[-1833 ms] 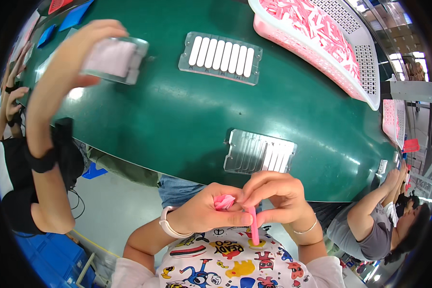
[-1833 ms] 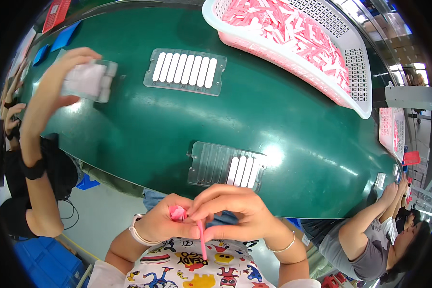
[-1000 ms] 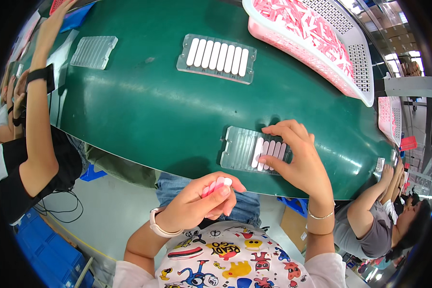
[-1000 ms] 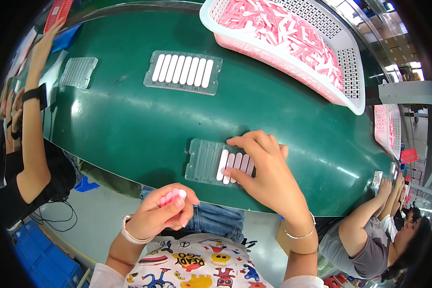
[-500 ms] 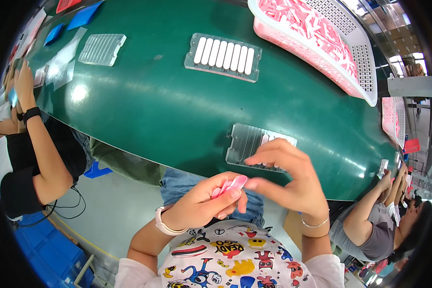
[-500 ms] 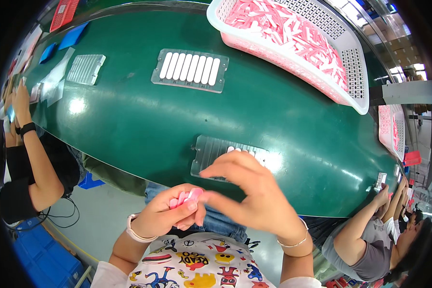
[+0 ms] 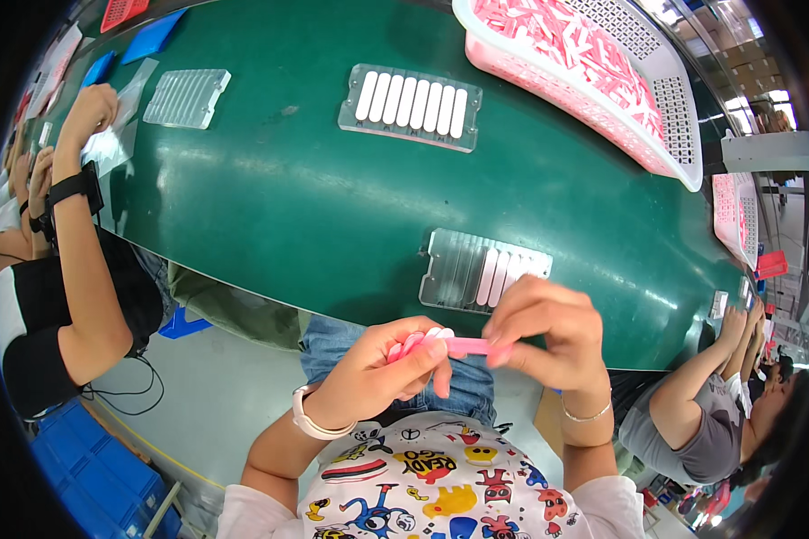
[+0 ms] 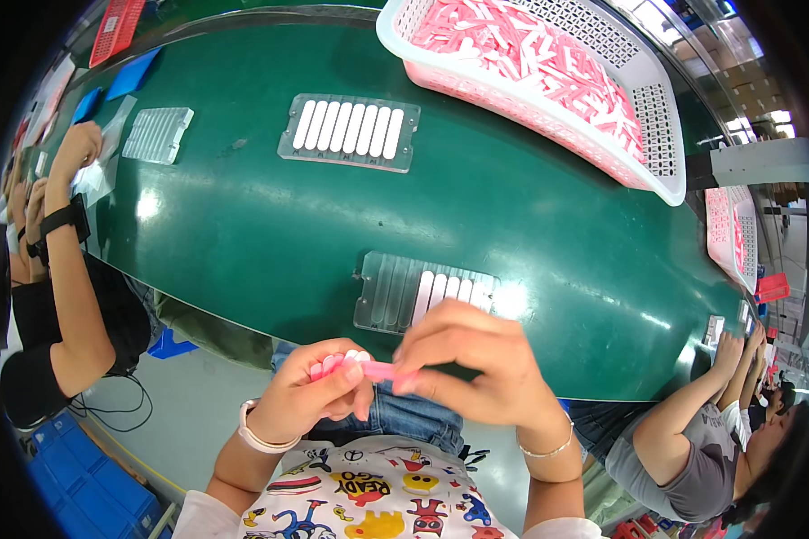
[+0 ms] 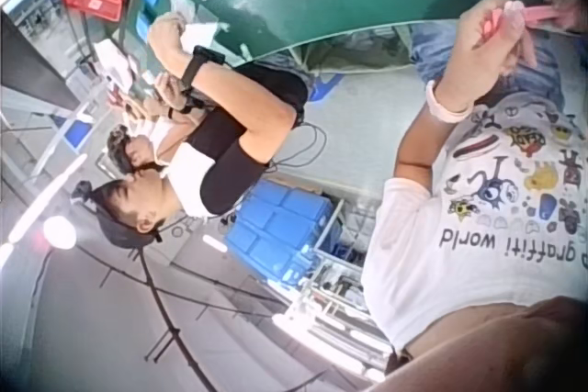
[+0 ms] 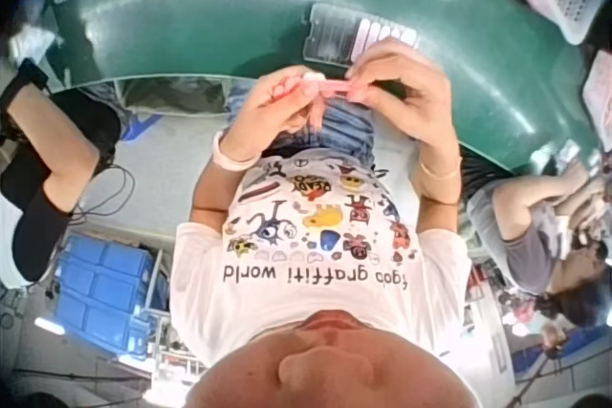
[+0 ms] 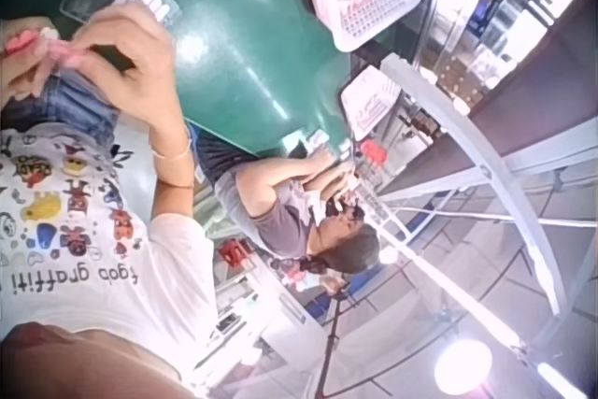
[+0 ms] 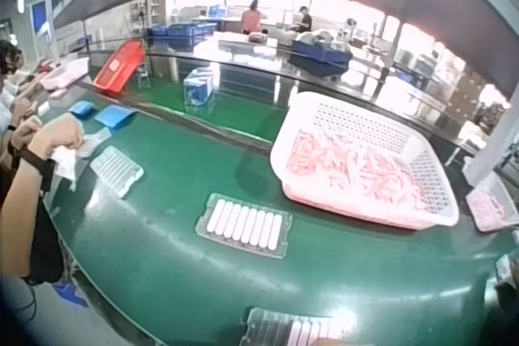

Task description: The person places plastic strips one by one into slots on a transparent tray by hand, presses them into position, and slides the filled tray forward before loading more strips into another tray.

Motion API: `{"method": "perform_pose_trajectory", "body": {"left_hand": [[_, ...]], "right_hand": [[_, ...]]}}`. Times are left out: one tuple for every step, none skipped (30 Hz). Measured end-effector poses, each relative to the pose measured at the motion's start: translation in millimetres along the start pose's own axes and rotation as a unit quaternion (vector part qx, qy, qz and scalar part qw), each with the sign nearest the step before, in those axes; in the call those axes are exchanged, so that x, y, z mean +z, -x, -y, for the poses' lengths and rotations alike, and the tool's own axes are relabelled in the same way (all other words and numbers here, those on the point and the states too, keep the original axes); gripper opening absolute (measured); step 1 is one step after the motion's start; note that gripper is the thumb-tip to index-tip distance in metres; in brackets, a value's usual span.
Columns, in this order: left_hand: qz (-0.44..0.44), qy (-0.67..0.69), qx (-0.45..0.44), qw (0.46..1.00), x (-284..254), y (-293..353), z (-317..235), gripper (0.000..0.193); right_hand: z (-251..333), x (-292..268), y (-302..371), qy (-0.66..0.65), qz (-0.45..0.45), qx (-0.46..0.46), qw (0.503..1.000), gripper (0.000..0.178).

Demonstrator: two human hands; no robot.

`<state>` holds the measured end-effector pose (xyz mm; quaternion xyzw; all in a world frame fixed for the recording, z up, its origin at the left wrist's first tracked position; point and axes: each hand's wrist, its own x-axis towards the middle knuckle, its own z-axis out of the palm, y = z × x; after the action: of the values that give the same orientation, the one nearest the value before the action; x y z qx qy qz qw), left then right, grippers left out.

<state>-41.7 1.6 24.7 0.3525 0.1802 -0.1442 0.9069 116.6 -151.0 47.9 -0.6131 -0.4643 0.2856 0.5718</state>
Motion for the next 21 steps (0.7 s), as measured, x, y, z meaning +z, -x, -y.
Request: {"method": "perform_pose_trajectory", "body": {"left_hand": [[-0.019,-0.009,0.001,1.0,0.0,-0.6,0.1,0.024],[-0.038,-0.018,0.002,0.999,-0.2,-0.9,0.4,0.023],[-0.037,-0.018,0.002,0.999,-0.9,-1.2,1.2,0.023],[-0.036,0.02,0.001,0.999,-2.3,-1.2,2.3,0.025],[-0.034,0.057,0.001,0.998,-2.7,-1.1,2.7,0.027],[-0.036,0.057,0.001,0.998,-2.9,-0.5,2.3,0.027],[-0.039,0.084,0.001,0.996,-2.7,0.3,1.4,0.028],[-0.042,0.112,0.0,0.993,-2.5,1.1,0.5,0.03],[-0.044,0.112,0.001,0.993,-2.4,2.0,-0.4,0.03],[-0.04,0.102,-0.002,0.994,-2.4,2.6,-1.4,0.031],[-0.037,0.093,-0.005,0.995,-2.6,2.9,-1.7,0.033],[-0.037,0.093,-0.005,0.995,-3.4,2.8,-1.2,0.033],[-0.037,0.089,-0.011,0.995,-4.5,2.2,-0.2,0.032],[-0.035,0.085,-0.017,0.996,-5.2,1.6,0.6,0.032],[-0.037,0.085,-0.016,0.996,-3.5,2.1,0.1,0.032],[-0.046,0.032,-0.005,0.998,-0.5,2.6,-0.4,0.029],[-0.055,-0.022,0.007,0.998,1.2,2.9,-0.8,0.027],[-0.053,-0.021,0.005,0.998,1.3,3.0,0.0,0.027],[-0.043,-0.013,0.008,0.999,1.4,3.1,0.7,0.026],[-0.033,-0.005,0.012,0.999,1.6,3.2,1.3,0.026],[-0.033,-0.005,0.012,0.999,1.0,2.8,1.7,0.026]], "right_hand": [[-1.9,-3.9,-3.2,0.0,0.0,0.0,1.0,0.016],[-4.3,-9.2,-5.9,0.062,-0.055,0.025,0.996,0.014],[-6.4,-13.5,-9.3,0.123,-0.11,0.049,0.985,0.011],[-5.2,-14.9,-15.6,0.17,-0.126,0.101,0.972,0.008],[-7.0,-15.9,-19.3,0.171,-0.126,0.101,0.972,0.008],[-10.9,-15.9,-22.5,0.201,-0.104,0.11,0.968,0.008],[-14.6,-14.9,-24.0,0.231,-0.082,0.118,0.962,0.008],[-19.0,-12.6,-24.0,0.282,-0.07,0.104,0.951,0.012],[-18.5,-9.8,-25.8,0.281,-0.068,0.103,0.952,0.012],[-16.8,-6.8,-27.8,0.338,-0.066,0.11,0.933,0.017],[-14.8,-4.4,-29.4,0.393,-0.064,0.116,0.91,0.022],[-12.2,-3.0,-30.7,0.387,-0.094,0.142,0.906,0.025],[-12.5,-2.3,-29.4,0.387,-0.093,0.142,0.906,0.025],[-13.3,-1.4,-26.9,0.396,-0.088,0.114,0.907,0.026],[-13.1,-0.2,-25.1,0.402,-0.083,0.084,0.908,0.028],[-10.9,0.2,-22.1,0.296,-0.05,0.05,0.952,0.025],[-6.3,4.7,-19.3,0.295,-0.05,0.05,0.953,0.025],[0.0,11.3,-15.2,0.206,0.0,0.051,0.977,0.025],[3.4,14.7,-12.9,0.114,0.05,0.052,0.991,0.025],[2.7,13.1,-11.2,0.158,0.082,0.02,0.984,0.026],[1.6,11.1,-11.0,0.158,0.081,0.021,0.984,0.026]]}}
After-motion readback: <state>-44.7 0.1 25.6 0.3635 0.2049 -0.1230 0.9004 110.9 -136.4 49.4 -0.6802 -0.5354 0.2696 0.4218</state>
